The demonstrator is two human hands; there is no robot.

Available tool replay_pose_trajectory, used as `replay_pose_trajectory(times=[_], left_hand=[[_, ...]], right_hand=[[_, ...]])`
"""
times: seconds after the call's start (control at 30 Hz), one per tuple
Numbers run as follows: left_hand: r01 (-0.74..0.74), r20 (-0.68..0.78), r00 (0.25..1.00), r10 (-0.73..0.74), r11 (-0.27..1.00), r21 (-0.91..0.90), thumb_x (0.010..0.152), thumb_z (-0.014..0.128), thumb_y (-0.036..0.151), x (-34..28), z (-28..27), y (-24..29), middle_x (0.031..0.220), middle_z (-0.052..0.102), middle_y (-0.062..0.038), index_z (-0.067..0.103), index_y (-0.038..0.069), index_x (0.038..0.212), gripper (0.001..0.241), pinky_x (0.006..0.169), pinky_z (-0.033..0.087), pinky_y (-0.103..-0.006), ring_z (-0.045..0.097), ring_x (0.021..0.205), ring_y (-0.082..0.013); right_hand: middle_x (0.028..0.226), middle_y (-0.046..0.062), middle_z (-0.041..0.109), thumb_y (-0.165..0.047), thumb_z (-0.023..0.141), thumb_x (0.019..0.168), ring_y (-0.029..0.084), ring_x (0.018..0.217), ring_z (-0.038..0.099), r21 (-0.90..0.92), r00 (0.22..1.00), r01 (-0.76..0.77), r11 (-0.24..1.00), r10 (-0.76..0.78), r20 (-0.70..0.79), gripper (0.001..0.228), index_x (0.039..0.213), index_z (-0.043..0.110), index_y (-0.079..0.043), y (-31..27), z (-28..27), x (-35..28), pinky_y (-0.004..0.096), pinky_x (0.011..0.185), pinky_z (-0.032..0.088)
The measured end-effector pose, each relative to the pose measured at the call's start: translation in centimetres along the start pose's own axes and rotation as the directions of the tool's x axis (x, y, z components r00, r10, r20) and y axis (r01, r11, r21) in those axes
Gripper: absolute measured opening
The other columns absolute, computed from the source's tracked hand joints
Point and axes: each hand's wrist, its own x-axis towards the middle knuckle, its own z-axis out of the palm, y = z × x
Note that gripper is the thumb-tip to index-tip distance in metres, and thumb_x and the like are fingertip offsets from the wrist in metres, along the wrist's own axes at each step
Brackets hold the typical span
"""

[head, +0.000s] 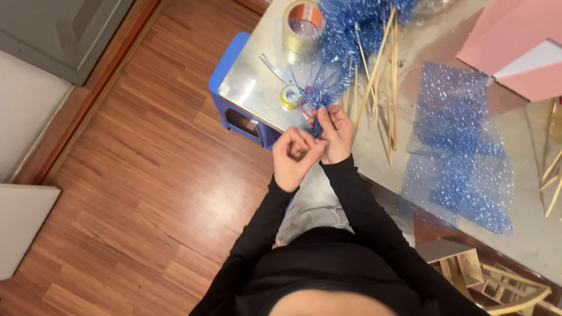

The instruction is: The person wraps a piece of blue glittery tulle around a wooden stick, gathering the fabric at the base and securing it by hand. They repeat this process with additional sticks, creating a small bundle of decorated sticks on the table.

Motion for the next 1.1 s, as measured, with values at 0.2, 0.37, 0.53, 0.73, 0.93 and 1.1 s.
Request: replay_pose_trajectory(times=[0.2, 0.37, 0.53, 0.73, 0.93, 1.1], left_hand=[[0.022, -0.012, 1.0, -0.022, 1.0, -0.02, 0.08, 0.089, 0.004, 2.1, 3.4, -0.6, 0.083, 0.067, 0.001, 0.053, 0.007, 0.085, 0.036, 0.079, 0.057, -0.0187, 0.07, 0.076, -0.0028], [0.06, -0.079, 0.995, -0.057, 0.998, 0.03, 0.075, 0.091, 0.006, 1.8, 5.6, -1.0, 0.077, 0.064, 0.004, 0.051, 0.008, 0.083, 0.04, 0.077, 0.06, -0.0162, 0.075, 0.077, -0.0073], [0.058, -0.105, 0.993, -0.053, 0.997, 0.045, 0.074, 0.091, 0.005, 1.7, 8.2, -0.1, 0.076, 0.066, 0.004, 0.054, 0.008, 0.084, 0.039, 0.077, 0.061, -0.0179, 0.075, 0.078, -0.0077], [0.036, -0.081, 0.996, -0.036, 0.999, 0.003, 0.075, 0.091, 0.003, 1.9, 8.6, -2.8, 0.084, 0.066, 0.007, 0.061, 0.009, 0.095, 0.037, 0.079, 0.064, -0.0193, 0.075, 0.081, -0.009], [0.028, -0.085, 0.996, -0.028, 1.0, -0.007, 0.071, 0.092, -0.001, 1.1, 8.3, -4.4, 0.087, 0.068, 0.006, 0.064, 0.006, 0.104, 0.044, 0.081, 0.064, -0.0209, 0.075, 0.084, -0.0089], [0.053, -0.163, 0.985, -0.064, 0.996, -0.071, 0.072, 0.093, -0.001, 0.1, 7.2, -7.1, 0.082, 0.067, 0.004, 0.066, 0.005, 0.1, 0.04, 0.072, 0.065, -0.0186, 0.074, 0.076, -0.0074]], right_hand=[[0.079, 0.01, 0.072, -0.007, 0.077, 0.096, 0.01, 0.071, 0.068, -0.142, 0.963, 0.246, 0.959, -0.258, -0.073, 0.018, 0.09, 0.061, -0.002, -0.6, -2.5, -0.5, 0.027, 0.068, 0.063], [0.08, 0.013, 0.072, 0.003, 0.069, 0.099, 0.013, 0.079, 0.072, -0.355, 0.892, 0.428, 0.831, -0.452, 0.018, 0.008, 0.095, 0.062, 0.001, -3.9, -3.5, -1.9, 0.03, 0.074, 0.062], [0.089, 0.014, 0.075, 0.006, 0.069, 0.098, 0.013, 0.088, 0.073, -0.451, 0.838, 0.492, 0.745, -0.546, 0.012, 0.005, 0.098, 0.066, 0.002, -5.8, -4.6, -2.9, 0.03, 0.079, 0.062], [0.096, 0.016, 0.072, 0.007, 0.069, 0.099, 0.012, 0.093, 0.07, -0.428, 0.796, 0.56, 0.709, -0.604, 0.041, 0.006, 0.104, 0.068, 0.005, -8.1, -5.4, -3.9, 0.03, 0.077, 0.061], [0.101, 0.018, 0.072, 0.009, 0.07, 0.097, 0.016, 0.097, 0.071, -0.459, 0.789, 0.574, 0.678, -0.609, 0.085, 0.008, 0.105, 0.071, 0.006, -8.6, -5.5, -4.8, 0.032, 0.078, 0.062], [0.104, 0.02, 0.069, 0.008, 0.063, 0.1, 0.017, 0.095, 0.068, -0.445, 0.802, 0.588, 0.676, -0.561, 0.207, 0.015, 0.114, 0.068, 0.009, -10.1, -4.2, -6.2, 0.034, 0.081, 0.059]])
